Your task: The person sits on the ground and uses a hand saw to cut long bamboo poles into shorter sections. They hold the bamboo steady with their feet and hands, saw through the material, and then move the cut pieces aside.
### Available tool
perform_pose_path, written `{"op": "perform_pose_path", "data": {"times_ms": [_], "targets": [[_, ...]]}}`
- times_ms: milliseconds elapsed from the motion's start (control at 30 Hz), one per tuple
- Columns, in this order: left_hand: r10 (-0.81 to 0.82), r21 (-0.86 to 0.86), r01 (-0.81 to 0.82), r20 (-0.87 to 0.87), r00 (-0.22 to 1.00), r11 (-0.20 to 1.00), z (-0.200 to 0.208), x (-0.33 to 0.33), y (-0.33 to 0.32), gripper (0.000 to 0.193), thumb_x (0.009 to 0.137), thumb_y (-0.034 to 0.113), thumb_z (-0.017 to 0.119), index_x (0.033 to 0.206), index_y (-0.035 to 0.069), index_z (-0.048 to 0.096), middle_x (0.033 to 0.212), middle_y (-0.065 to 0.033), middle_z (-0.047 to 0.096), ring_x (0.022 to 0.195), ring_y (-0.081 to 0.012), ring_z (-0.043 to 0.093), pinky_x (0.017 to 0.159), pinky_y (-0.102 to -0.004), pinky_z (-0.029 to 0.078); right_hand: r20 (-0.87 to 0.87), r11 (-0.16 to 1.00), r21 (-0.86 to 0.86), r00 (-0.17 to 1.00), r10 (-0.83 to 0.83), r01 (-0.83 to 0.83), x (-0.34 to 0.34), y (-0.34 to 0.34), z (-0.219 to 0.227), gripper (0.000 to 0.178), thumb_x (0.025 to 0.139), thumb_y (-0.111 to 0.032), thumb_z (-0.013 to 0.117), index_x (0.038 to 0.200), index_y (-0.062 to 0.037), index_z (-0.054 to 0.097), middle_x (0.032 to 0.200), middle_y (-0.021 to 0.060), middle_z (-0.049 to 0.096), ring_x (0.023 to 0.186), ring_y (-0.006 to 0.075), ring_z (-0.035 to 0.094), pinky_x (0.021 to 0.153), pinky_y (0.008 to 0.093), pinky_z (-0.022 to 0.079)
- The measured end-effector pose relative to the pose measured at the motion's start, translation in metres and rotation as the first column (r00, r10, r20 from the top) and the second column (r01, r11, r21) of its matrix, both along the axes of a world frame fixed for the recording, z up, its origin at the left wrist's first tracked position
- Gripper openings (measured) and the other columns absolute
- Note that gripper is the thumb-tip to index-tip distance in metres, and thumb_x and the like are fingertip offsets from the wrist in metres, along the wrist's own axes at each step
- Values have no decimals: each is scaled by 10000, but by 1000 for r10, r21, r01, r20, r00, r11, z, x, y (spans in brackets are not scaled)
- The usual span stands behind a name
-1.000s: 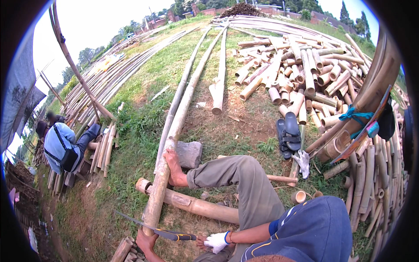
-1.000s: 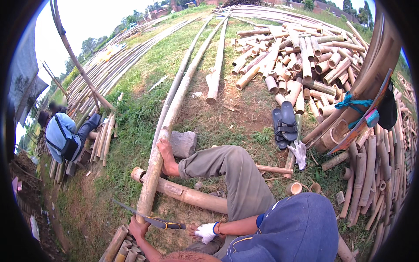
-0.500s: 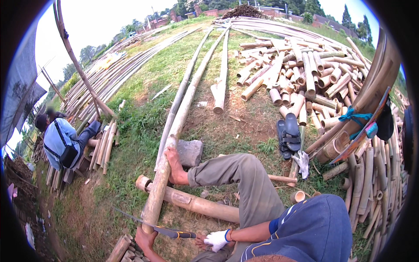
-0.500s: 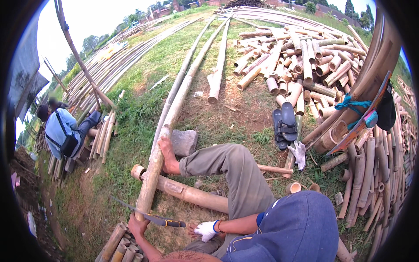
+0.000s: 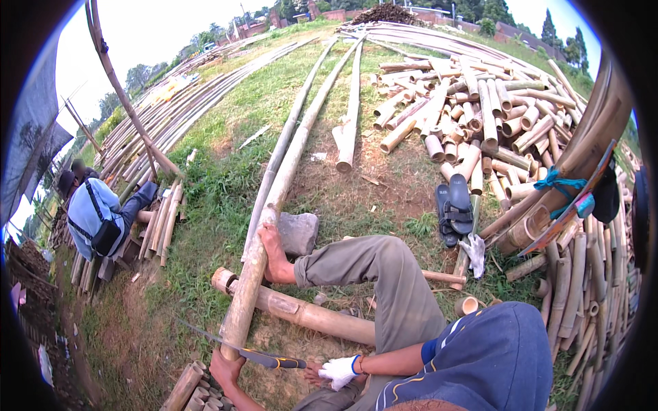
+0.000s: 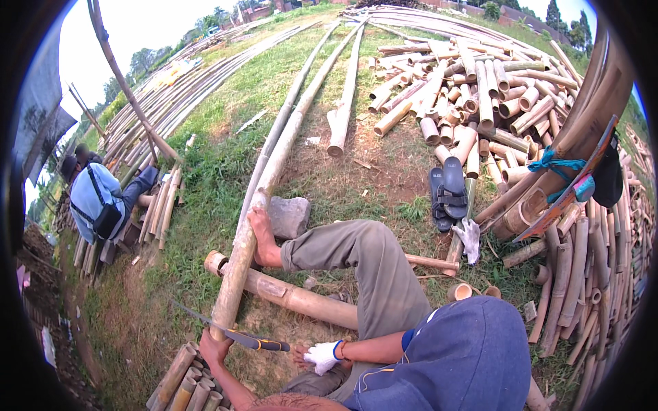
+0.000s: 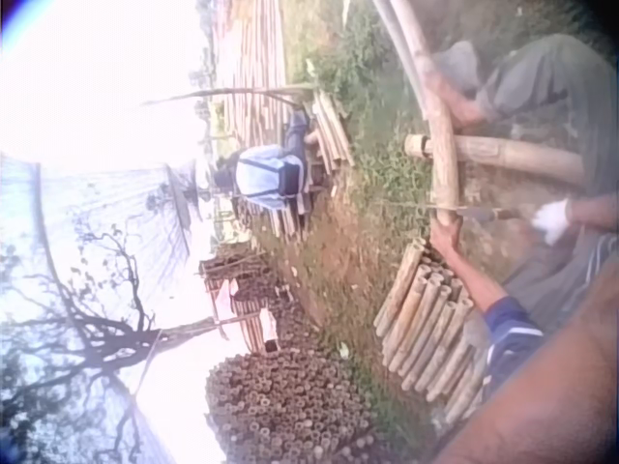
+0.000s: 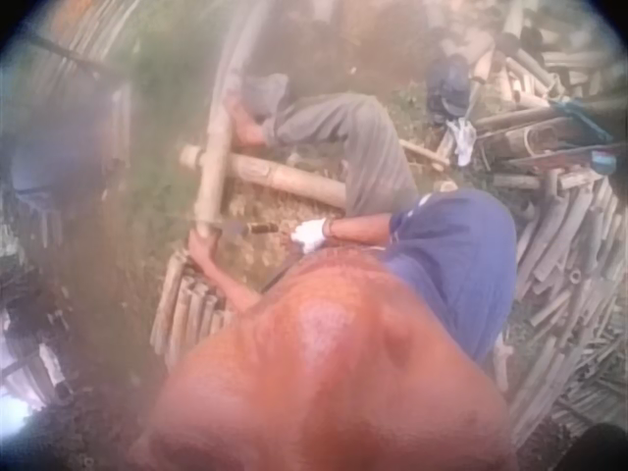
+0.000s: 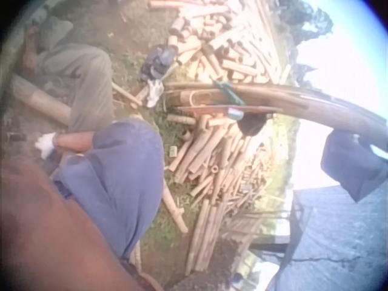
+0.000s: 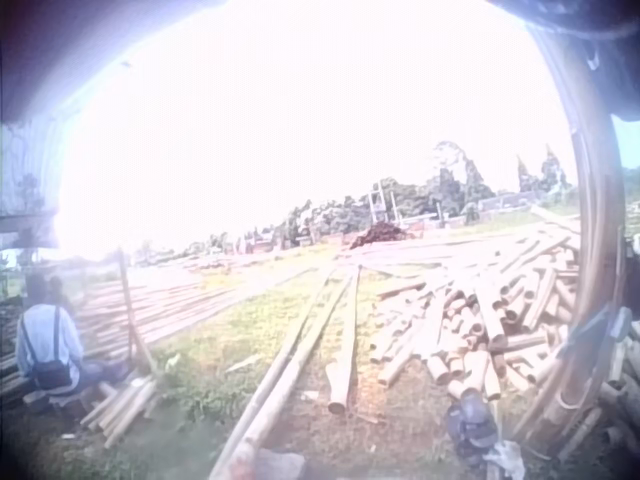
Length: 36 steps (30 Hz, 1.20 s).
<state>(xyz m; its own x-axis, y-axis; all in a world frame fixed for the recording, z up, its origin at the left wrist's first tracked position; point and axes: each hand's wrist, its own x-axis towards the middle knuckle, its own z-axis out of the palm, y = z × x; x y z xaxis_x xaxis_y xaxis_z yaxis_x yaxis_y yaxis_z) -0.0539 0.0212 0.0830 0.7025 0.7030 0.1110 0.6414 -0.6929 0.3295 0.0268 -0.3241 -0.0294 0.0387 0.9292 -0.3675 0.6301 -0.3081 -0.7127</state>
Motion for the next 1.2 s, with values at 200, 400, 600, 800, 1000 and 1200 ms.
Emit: {"op": "perform_pose_path", "data": {"times_ms": [200,400,600,800,1000,1200], "targets": [[-2,-3,2,14,1000,1000,0,2,-1,836,562,379,972,1273,32,703,1103,-249,772,1031,-478,736,922,-546,578,29,1000,11,999,-29,29,-3,-2,0,661,861,-436,778,1307,20,604,1262,288,633,1112,497,654,957,565,546],[14,-12,-14,-13,1000,1000,1,-1,0,849,565,393,968,1291,43,699,1127,-246,772,1048,-470,737,934,-543,577,37,999,-11,999,-37,38,-4,1,-2,694,815,-425,783,1356,-29,601,1257,279,668,1147,494,677,974,562,561],[19,-9,-20,-4,1000,1000,1,2,-2,864,569,402,970,1310,51,694,1145,-241,771,1071,-464,732,954,-544,570,48,1000,-18,999,-20,21,-2,1,-9,726,818,-442,774,1387,-25,605,1292,277,653,1157,492,670,989,558,557],[14,-1,-14,6,1000,1000,-2,1,-1,857,563,385,980,1300,57,692,1122,-239,772,1055,-464,735,944,-545,576,61,1000,4,998,-19,19,-3,-1,-1,685,876,-455,751,1357,10,606,1288,291,628,1147,498,643,987,561,541],[6,-7,-6,10,1000,1000,-3,0,1,829,560,373,983,1270,57,696,1101,-241,773,1031,-467,738,923,-545,581,23,999,-27,999,-29,29,-2,-2,7,680,891,-461,735,1355,21,612,1281,293,628,1144,495,643,986,564,538],[13,-9,-12,21,1000,1000,1,1,-3,805,558,361,983,1247,57,700,1100,-243,773,1031,-472,735,917,-552,575,18,999,-20,999,-29,29,-1,-2,6,681,883,-453,739,1349,26,613,1264,292,637,1133,501,646,978,563,541]]}}
